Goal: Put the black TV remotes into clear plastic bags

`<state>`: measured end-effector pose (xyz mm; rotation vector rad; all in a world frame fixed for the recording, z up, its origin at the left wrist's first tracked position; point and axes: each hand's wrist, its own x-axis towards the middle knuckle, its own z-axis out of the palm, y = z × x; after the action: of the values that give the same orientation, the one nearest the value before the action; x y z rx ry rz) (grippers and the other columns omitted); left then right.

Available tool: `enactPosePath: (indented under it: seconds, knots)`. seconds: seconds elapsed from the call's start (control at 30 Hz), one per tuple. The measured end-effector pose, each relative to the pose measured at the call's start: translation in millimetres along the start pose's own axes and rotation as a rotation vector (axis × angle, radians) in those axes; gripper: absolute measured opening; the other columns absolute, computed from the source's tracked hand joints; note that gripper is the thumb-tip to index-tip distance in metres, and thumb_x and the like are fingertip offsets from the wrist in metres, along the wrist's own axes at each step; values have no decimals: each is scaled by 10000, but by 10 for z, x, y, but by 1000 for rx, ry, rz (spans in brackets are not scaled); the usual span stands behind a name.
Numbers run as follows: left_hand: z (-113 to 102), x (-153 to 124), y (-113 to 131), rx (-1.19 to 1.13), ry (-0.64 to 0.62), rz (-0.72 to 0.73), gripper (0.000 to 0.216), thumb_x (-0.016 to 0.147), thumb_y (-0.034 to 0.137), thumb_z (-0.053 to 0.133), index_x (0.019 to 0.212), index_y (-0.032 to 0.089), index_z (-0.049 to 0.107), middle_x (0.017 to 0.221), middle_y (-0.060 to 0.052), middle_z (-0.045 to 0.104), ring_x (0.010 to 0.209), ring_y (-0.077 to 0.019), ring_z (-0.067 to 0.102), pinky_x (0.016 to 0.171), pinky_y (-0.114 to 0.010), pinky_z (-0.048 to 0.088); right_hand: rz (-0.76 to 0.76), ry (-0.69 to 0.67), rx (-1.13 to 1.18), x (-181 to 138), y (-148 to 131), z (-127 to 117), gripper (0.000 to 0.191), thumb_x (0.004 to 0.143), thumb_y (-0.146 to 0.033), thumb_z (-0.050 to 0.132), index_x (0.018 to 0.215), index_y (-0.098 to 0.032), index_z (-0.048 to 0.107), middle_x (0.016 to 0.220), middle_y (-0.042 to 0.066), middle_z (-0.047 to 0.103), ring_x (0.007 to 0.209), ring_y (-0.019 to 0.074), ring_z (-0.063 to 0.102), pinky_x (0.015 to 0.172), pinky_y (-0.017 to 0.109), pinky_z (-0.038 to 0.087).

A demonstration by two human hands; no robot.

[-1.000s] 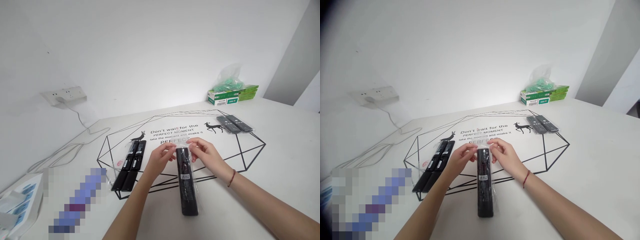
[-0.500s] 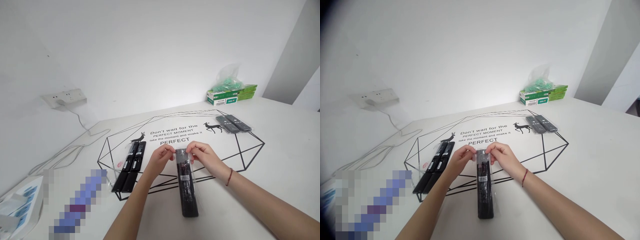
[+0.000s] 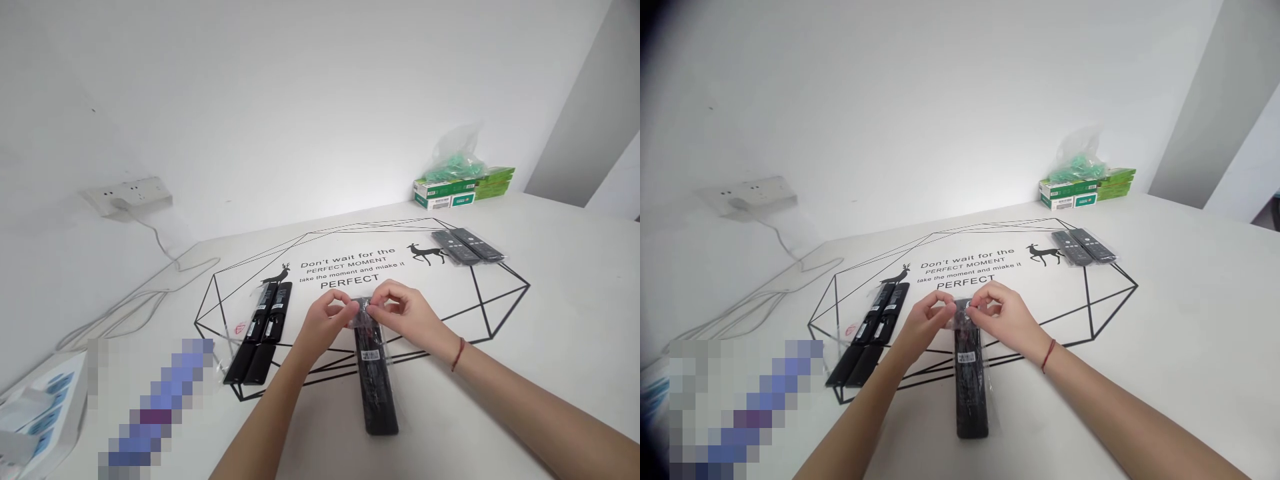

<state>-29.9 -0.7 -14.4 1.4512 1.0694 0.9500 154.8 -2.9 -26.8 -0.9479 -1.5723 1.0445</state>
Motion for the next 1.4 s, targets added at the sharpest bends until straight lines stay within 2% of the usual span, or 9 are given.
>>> enactPosePath:
  seconds: [0.27, 0.43, 0.57, 0.77, 0.93, 1.1, 1.2, 1.3, 1.4]
  knots:
    - [0, -11, 52, -53, -62, -27, 287, 753, 395, 679, 843, 192, 496, 686, 42, 570, 619, -90, 559, 629, -250, 471, 18, -51, 30, -20, -20, -19, 132, 764, -300, 650, 845, -215, 590, 834, 4, 519, 751, 142, 514, 601, 252, 449]
    - [-19, -19, 77, -44, -19, -19, 313, 734, 419, 689, 898, 189, 554, 763, 10, 598, 675, -122, 584, 657, -285, 479, 248, -164, 141, -53, -7, 29, 649, 693, -364, 739, 1242, -271, 405, 984, 22, 528, 742, 141, 550, 571, 262, 482]
    - [-35, -24, 84, -9, -28, 3, 305, 733, 408, 691, 897, 182, 568, 759, 0, 611, 684, -125, 580, 675, -288, 468, 352, -323, 257, -42, 8, 51, 413, 743, -379, 698, 1072, -187, 540, 782, 0, 573, 677, 137, 549, 543, 250, 456]
    - [-31, -25, 85, 41, -38, 20, 407, 770, 450, 638, 1076, 200, 541, 860, -14, 603, 735, -133, 590, 727, -294, 456, 335, -311, 304, -26, -94, 21, 309, 722, -307, 720, 990, -191, 620, 709, -28, 572, 629, 114, 519, 538, 237, 414]
    - [-27, 18, 45, 112, 40, 48, 463, 844, 559, 454, 1125, 196, 512, 752, 10, 528, 613, -110, 473, 616, -264, 418, 193, -303, 388, -12, -178, -40, 304, 723, -259, 720, 1003, -211, 611, 836, -6, 638, 729, 136, 568, 647, 269, 444]
    - [-42, 60, 20, 203, 105, -141, 519, 847, 645, 328, 743, 183, 540, 603, 33, 417, 529, -104, 352, 502, -241, 305, 50, -76, 254, 1, -200, -127, 268, 742, -280, 706, 963, -220, 566, 903, 15, 635, 851, 178, 594, 756, 327, 472]
    - [1, 42, 23, 199, 23, -254, 667, 820, 721, 248, 630, 158, 551, 590, 11, 440, 513, -99, 347, 500, -249, 300, -187, -20, 0, -7, -186, -148, 233, 788, -217, 638, 1004, -243, 556, 974, 37, 616, 910, 188, 582, 818, 357, 472]
    - [86, 2, 22, -8, -139, -281, 724, 804, 754, 211, 720, 148, 598, 694, -32, 538, 563, -112, 436, 555, -264, 381, -459, -79, -288, -25, -148, -132, 258, 770, -84, 550, 958, -259, 573, 1059, 57, 589, 1043, 215, 541, 906, 405, 449]
    - [155, -28, 0, -214, -224, -253, 678, 817, 739, 243, 847, 166, 605, 787, -47, 577, 676, -142, 528, 654, -296, 457, -588, -97, -516, -47, -92, -95, 401, 695, 1, 478, 962, -274, 592, 1194, 69, 524, 1199, 249, 446, 980, 479, 397]
